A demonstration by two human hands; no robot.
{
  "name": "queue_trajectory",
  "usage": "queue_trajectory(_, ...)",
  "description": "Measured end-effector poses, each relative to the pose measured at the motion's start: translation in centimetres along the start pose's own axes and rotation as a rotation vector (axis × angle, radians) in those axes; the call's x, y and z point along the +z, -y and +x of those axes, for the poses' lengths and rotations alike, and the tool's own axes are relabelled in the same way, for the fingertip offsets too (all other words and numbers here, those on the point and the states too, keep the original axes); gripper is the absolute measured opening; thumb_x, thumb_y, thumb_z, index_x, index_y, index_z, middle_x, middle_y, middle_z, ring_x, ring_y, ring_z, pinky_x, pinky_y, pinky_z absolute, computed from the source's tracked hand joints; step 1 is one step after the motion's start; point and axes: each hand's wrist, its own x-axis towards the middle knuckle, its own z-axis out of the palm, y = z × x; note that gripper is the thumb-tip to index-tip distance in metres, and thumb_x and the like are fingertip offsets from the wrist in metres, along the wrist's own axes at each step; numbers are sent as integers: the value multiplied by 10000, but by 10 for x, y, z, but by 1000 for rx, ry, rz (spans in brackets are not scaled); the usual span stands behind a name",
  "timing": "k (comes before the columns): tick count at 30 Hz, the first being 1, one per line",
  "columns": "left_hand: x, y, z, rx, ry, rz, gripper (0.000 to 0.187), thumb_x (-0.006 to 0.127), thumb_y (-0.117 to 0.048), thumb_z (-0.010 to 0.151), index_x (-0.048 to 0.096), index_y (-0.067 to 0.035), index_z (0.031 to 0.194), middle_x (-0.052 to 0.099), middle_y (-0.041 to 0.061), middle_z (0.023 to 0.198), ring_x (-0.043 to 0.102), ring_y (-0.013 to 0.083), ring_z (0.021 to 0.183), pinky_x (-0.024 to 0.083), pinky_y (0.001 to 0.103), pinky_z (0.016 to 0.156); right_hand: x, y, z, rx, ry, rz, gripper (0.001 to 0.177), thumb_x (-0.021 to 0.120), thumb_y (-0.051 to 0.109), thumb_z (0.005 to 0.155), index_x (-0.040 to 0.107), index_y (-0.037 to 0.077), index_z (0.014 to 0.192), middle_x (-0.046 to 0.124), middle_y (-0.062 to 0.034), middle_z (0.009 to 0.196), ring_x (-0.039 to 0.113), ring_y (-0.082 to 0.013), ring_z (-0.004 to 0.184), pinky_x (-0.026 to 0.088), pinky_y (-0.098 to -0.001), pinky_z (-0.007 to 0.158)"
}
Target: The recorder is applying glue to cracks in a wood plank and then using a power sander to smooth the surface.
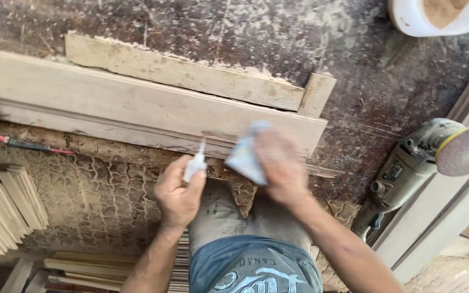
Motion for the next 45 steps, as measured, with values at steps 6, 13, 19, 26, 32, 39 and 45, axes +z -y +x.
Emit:
queue_trajectory(6,18,-19,6,1,19,17,226,738,-41,907,682,34,1113,720,76,907,695,109,798,558,275,680,-34,-98,-69,311,-412,-143,562,713,58,1052,483,-94,1542,500,-314,1583,464,-458,1502,227,-654,1226)
queue_trajectory(13,34,-33,6,14,161,39,166,755,-62,903,707,16,1041,698,41,807,661,98,708,527,275,599,-33,-101,-75,363,-450,-63,514,539,93,1025,499,-110,1496,463,-341,1563,404,-561,1489,222,-677,1248)
queue_trajectory(19,32,-16,-4,0,196,11,87,743,-76,951,710,-2,983,658,29,767,617,85,686,494,263,584,-33,-102,-74,377,-424,-51,513,520,111,1035,517,-107,1499,472,-331,1576,379,-539,1514,214,-663,1258)
queue_trajectory(26,31,-17,1,-52,74,-35,145,692,-97,974,724,5,1072,659,-21,731,586,34,598,432,194,437,-31,-106,-74,378,-471,-48,470,496,83,1058,544,-93,1491,479,-307,1579,378,-506,1521,215,-652,1271)
queue_trajectory(32,87,-36,-12,30,281,-85,80,720,-84,946,710,-16,905,672,27,771,631,89,642,498,234,497,-32,-105,-74,370,-458,-54,477,537,104,1045,524,-80,1485,478,-299,1568,369,-509,1515,224,-644,1264)
queue_trajectory(39,118,-66,-12,-2,379,-66,136,728,-49,887,633,24,822,644,87,764,633,170,632,493,317,572,-30,-105,-78,408,-464,-7,470,539,110,1030,532,-41,1475,496,-284,1564,389,-493,1522,220,-638,1272)
queue_trajectory(45,133,-80,-13,17,446,-43,123,713,-52,899,633,20,840,605,98,755,607,189,638,486,326,582,-31,-107,-78,394,-466,-3,473,557,136,1036,534,-36,1476,481,-293,1565,375,-496,1514,225,-648,1264)
